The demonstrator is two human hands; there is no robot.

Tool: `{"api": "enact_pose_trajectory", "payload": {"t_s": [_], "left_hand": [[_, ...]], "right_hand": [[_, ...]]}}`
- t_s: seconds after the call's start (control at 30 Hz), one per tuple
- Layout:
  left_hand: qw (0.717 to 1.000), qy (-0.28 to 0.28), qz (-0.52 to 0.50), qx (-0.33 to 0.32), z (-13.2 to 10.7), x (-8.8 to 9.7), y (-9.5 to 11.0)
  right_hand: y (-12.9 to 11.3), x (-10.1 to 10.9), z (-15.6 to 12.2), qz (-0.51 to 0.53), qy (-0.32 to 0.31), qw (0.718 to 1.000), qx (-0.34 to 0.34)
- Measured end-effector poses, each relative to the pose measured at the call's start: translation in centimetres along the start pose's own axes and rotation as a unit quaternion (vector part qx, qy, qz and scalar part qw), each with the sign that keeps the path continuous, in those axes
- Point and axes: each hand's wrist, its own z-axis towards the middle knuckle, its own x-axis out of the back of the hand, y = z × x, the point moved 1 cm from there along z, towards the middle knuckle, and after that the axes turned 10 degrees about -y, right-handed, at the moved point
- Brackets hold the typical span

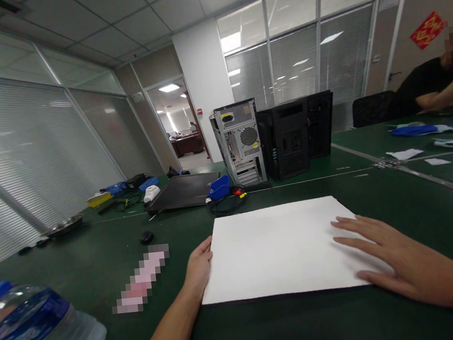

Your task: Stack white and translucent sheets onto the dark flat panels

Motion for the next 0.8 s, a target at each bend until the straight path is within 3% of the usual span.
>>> {"api": "enact_pose_trajectory", "payload": {"t_s": [0.1,0.2,0.37,0.53,0.63,0.8], "left_hand": [[1.0,-0.003,0.002,0.006,-0.2,-0.2,0.1],[1.0,0.002,0.004,0.007,-0.5,-0.4,0.4],[0.999,-0.005,0.024,0.025,-1.1,-0.6,0.7],[0.996,-0.032,0.053,0.06,-2.4,-1.0,1.3],[0.995,-0.042,0.041,0.084,-3.2,-1.8,1.7],[0.995,-0.054,-0.002,0.079,-3.5,-2.5,2.1]], "right_hand": [[-1.9,0.4,0.8,0.019,-0.01,0.997,0.074],[-2.6,0.3,1.3,0.013,0.002,0.994,0.104],[-2.9,0.6,1.2,-0.116,0.084,0.976,0.165],[-3.6,2.5,0.8,-0.139,0.12,0.952,0.246],[-3.8,3.0,0.7,-0.151,0.137,0.948,0.246],[-4.0,1.8,0.5,-0.178,0.171,0.942,0.229]]}}
